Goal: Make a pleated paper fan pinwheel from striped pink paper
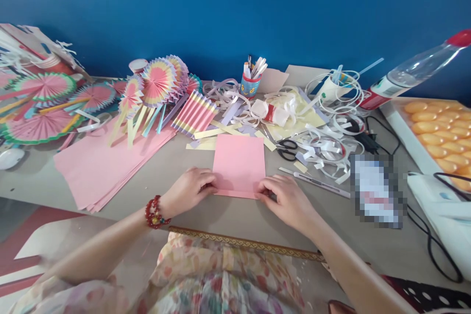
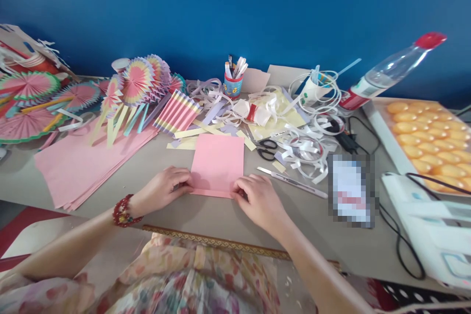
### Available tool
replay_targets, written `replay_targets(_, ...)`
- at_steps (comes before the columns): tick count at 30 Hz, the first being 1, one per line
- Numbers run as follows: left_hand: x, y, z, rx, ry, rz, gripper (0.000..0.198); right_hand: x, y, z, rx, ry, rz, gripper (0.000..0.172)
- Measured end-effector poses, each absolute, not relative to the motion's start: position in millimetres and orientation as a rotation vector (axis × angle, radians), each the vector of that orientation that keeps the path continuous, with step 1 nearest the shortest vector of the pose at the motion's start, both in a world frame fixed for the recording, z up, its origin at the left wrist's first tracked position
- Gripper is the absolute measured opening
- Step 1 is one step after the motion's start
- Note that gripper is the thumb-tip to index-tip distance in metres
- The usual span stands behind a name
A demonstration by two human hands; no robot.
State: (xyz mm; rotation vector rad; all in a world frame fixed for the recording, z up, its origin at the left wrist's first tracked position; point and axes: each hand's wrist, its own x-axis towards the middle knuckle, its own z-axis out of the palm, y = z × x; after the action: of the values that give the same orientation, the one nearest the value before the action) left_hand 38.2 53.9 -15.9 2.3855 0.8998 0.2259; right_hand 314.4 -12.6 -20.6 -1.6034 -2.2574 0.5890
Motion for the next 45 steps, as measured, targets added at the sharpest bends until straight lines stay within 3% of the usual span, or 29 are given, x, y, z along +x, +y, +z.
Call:
replay_targets(32,42,57,-15,2.563,0.885,0.045,0.023,325,-4,-12,-1.570,-2.293,0.775,0.008)
replay_targets(45,44,56,-12,2.555,0.896,-0.024,0.025,323,-10,-17,-1.571,-2.400,0.608,0.009)
